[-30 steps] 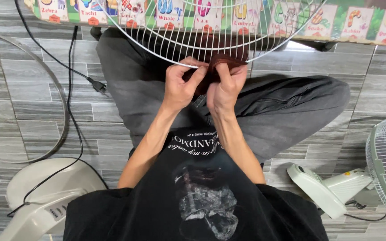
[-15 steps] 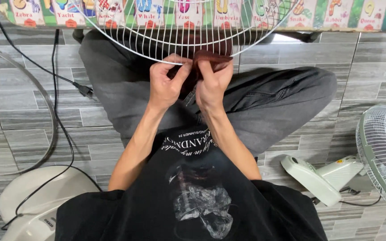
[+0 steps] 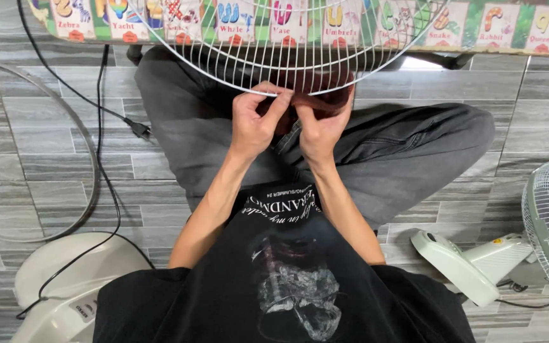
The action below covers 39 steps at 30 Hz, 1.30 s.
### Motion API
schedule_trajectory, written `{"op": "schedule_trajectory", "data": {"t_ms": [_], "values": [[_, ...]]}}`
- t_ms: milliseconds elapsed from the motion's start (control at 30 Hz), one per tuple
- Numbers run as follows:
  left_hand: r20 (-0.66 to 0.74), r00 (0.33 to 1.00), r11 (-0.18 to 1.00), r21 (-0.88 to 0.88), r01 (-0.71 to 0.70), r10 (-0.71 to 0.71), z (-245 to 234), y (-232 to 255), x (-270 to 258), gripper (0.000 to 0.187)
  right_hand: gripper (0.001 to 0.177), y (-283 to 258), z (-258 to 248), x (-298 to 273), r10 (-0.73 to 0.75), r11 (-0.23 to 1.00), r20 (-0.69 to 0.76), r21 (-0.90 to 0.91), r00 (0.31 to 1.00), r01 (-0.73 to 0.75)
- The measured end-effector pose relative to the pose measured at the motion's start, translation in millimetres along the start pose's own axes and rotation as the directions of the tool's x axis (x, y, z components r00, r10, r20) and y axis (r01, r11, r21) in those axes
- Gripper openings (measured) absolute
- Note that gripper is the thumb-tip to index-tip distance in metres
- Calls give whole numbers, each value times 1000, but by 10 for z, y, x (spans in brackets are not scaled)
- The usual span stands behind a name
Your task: Cleaning a fan grill using a cloth
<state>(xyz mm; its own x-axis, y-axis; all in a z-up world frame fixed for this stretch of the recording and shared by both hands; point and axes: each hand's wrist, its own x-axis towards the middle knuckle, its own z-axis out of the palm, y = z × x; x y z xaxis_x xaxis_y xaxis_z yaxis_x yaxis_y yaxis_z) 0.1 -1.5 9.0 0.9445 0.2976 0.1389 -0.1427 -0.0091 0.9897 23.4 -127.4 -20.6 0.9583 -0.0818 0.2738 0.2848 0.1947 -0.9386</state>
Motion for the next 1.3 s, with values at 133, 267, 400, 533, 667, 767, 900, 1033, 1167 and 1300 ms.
{"op": "schedule_trajectory", "data": {"t_ms": [133,267,400,533,667,767,900,1033,1167,1300], "values": [[-4,1000,1000,6,-8,8,14,4,7,12,65,-11,138,15,81,989,-77,127,994,-71],[-13,1000,1000,5,15,-15,16,-8,-24,11,55,-77,233,34,202,947,-144,281,969,-156],[-26,999,1000,2,18,-18,20,1,-13,10,36,-357,417,194,334,883,-153,397,930,-252],[-14,1000,1000,-13,23,-23,16,-10,1,11,44,42,90,-4,244,945,-155,260,957,-199],[-16,1000,1000,-18,17,-17,17,-13,-1,14,67,-106,63,48,111,992,-50,62,993,-108],[-17,1000,1000,-22,17,-18,25,0,-10,15,67,8,-8,-20,111,991,-51,80,993,-106],[-2,999,999,-36,35,-35,-2,0,-7,15,65,86,40,-72,163,979,-115,144,980,-146],[-4,1000,1000,-26,10,-10,14,-28,-13,11,67,-82,290,41,161,970,-191,214,968,-119],[-15,1000,1000,-13,16,-16,8,21,-4,9,50,-254,497,155,233,955,-282,247,931,-165],[9,1000,1000,-13,13,-13,-13,-33,4,11,41,-346,514,187,241,960,-271,208,932,-187]]}}
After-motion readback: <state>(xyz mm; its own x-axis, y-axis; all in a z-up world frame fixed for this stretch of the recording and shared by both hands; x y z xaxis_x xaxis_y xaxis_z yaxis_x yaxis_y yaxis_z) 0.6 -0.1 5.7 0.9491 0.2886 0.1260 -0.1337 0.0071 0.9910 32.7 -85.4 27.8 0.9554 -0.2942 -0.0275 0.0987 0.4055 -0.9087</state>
